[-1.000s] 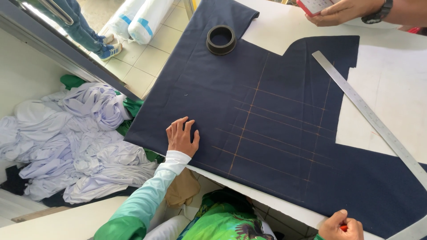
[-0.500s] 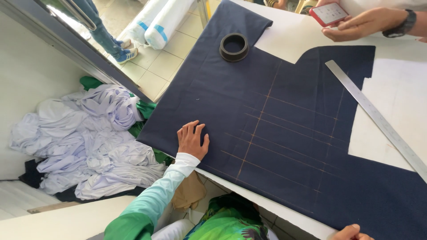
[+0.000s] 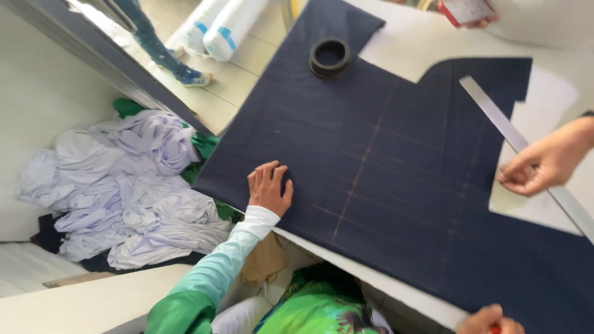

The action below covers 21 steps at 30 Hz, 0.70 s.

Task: Marking fabric with a square ruler and chalk, then cutting it with scissors.

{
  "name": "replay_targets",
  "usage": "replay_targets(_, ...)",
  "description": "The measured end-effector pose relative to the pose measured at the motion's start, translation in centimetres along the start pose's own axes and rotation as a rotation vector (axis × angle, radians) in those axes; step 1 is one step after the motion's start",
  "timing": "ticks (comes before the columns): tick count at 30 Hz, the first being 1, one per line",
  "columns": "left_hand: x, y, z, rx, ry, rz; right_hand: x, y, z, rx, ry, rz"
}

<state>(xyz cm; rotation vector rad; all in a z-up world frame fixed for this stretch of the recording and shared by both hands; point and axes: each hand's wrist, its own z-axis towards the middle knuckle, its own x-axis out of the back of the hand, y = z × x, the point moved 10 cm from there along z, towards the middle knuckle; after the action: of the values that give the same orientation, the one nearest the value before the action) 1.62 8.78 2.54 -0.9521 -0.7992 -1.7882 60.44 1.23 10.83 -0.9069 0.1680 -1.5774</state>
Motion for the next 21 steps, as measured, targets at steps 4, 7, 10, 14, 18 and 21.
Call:
replay_targets(4,-0.1,1.7,0.2,-0.064,-0.005,0.019,19.1,7.8,-29.6,-0.055,0.006,-0.114)
replay_targets(7,-0.3,1.2,-0.3,-0.074,-0.021,-0.033,20.1,6.2,-29.0,-0.045,0.087,-0.167)
replay_targets(10,-1.2,1.2,-0.6,-0.099,-0.036,-0.033,20.6,3.7,-27.9,-0.031,0.109,-0.177)
replay_targets(14,-1.9,1.2,-0.7,-0.113,-0.037,-0.067,20.5,5.0,-28.7,-0.081,0.154,-0.21)
replay_targets(18,-1.6,1.1,-1.0,-0.091,-0.05,-0.093,20.6,5.1,-29.0,-0.085,0.144,-0.19)
replay_targets(21,-1.6,1.2,-0.8,-0.095,-0.044,-0.099,20.5,4.1,-28.5,-0.065,0.146,-0.187)
